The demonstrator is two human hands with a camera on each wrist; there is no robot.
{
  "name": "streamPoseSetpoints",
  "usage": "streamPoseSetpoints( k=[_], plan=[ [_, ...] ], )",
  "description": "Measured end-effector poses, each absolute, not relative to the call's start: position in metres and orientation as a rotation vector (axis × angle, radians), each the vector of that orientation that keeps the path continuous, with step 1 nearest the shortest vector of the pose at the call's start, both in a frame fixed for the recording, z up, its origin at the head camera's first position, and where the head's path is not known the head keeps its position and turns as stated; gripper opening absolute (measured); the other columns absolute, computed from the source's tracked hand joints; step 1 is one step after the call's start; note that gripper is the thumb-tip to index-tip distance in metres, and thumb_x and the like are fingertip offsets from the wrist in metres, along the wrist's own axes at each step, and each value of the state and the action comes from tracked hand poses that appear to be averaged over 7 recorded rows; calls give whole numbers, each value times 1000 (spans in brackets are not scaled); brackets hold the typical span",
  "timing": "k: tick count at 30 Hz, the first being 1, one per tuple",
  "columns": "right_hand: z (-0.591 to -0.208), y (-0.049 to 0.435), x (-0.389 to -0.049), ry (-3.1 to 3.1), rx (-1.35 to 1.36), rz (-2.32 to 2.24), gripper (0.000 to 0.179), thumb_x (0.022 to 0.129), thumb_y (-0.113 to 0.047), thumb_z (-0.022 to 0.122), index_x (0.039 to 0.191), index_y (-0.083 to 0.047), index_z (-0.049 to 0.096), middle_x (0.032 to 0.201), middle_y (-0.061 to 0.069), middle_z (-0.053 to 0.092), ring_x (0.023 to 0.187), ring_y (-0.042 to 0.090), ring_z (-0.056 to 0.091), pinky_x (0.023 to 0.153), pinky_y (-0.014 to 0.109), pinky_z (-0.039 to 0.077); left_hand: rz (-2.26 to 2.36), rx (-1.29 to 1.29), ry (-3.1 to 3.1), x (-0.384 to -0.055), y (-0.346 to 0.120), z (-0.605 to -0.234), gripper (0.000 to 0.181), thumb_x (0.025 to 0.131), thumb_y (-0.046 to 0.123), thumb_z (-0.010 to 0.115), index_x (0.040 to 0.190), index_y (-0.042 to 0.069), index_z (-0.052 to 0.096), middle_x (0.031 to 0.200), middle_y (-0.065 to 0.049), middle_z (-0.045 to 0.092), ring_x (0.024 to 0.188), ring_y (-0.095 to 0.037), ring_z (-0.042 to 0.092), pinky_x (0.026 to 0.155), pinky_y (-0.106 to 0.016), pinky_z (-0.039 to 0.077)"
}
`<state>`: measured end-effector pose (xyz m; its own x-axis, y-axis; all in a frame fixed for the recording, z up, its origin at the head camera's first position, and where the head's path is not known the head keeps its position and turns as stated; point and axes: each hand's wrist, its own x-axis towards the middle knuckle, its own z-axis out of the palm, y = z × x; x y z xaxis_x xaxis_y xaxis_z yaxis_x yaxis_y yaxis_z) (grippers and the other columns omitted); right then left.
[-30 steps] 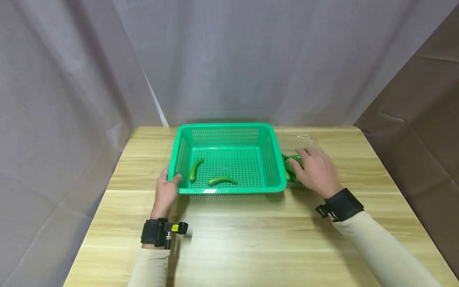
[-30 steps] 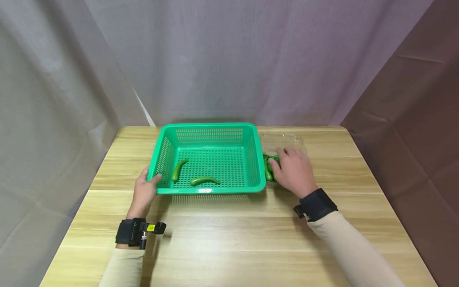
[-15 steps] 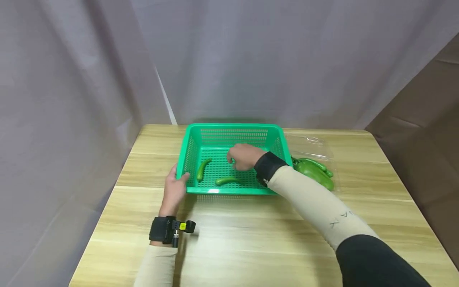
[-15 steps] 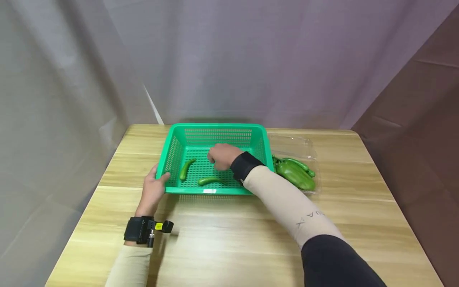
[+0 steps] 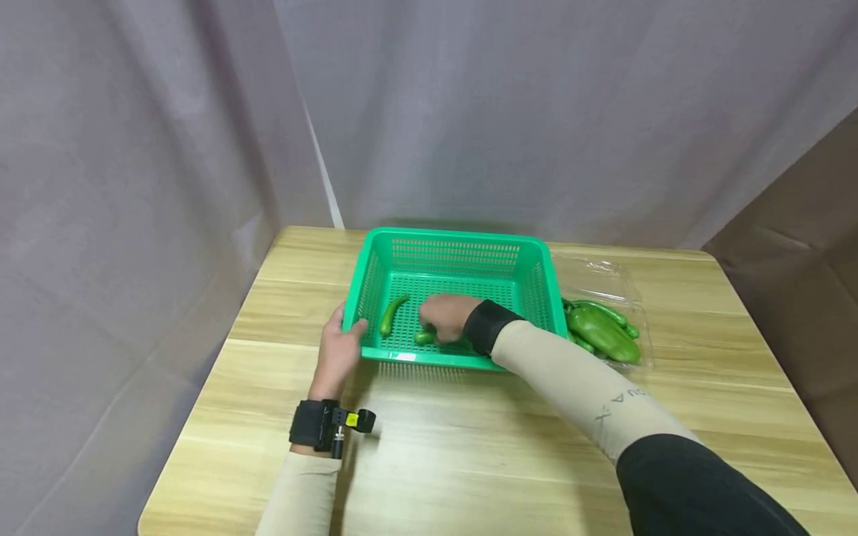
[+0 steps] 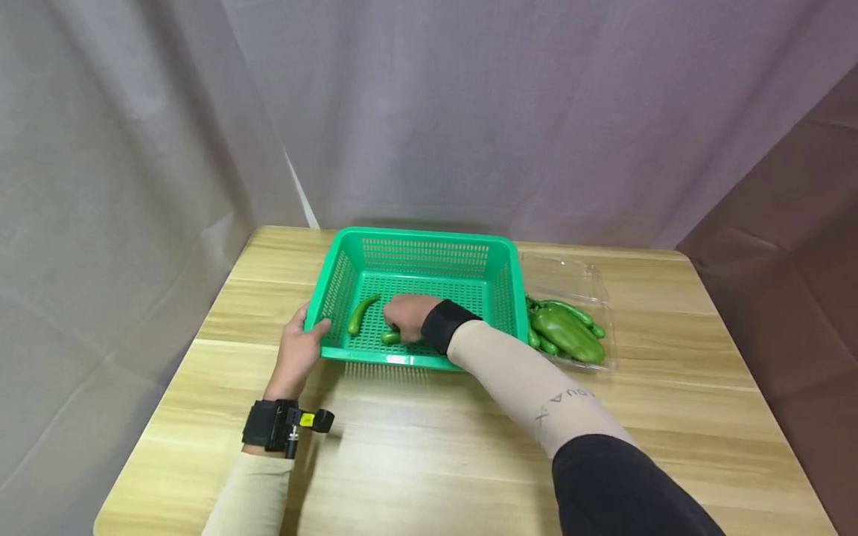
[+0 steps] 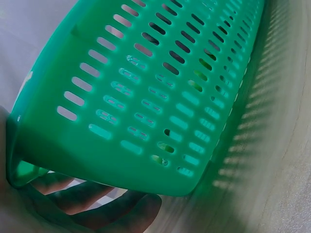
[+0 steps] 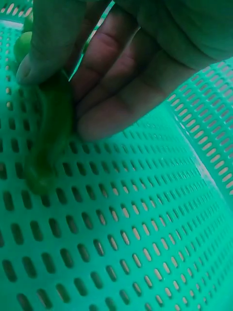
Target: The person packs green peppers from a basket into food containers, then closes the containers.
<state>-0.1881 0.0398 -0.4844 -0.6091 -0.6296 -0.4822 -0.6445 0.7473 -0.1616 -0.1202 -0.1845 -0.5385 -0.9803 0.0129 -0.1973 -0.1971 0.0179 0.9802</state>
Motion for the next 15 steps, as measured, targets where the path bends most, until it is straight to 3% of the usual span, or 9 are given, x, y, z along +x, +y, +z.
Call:
streamPoseSetpoints(
  k=[4,8,11,13,15],
  plan=[
    [-464,46,-189,2453,-896,13,36,93,-10,76,66,-17,55,66,-8,39,59,9,34,58,24,32,2086,-187,2112,-121,-184,-536,58,105,14,52,161,7,36,156,-21,52,142,-40,51,119,-57,44],
    [-438,56,-191,2544,-860,-4,28,93,-13,78,69,-13,64,70,-6,54,60,7,41,63,26,42,2081,-175,2105,-123,-187,-535,57,106,14,51,161,7,36,156,-21,51,143,-40,49,120,-57,42],
    [-418,67,-192,2611,-849,-4,10,93,-14,78,85,-9,77,86,1,72,64,7,51,69,29,51,2088,-180,2096,-124,-191,-536,57,107,13,50,161,6,35,157,-21,49,145,-39,48,122,-57,41],
    [-406,76,-194,2650,-841,-22,7,93,-13,77,91,-7,80,89,5,76,63,8,52,68,30,52,2096,-185,2088,-125,-195,-536,56,107,13,49,161,6,35,159,-21,48,146,-39,47,123,-57,40],
    [-394,87,-195,2690,-835,-27,9,93,-13,77,87,-8,78,80,4,73,62,10,49,66,30,46,2102,-193,2080,-126,-199,-536,56,107,13,49,161,6,35,159,-21,48,146,-39,46,123,-57,39]
  ],
)
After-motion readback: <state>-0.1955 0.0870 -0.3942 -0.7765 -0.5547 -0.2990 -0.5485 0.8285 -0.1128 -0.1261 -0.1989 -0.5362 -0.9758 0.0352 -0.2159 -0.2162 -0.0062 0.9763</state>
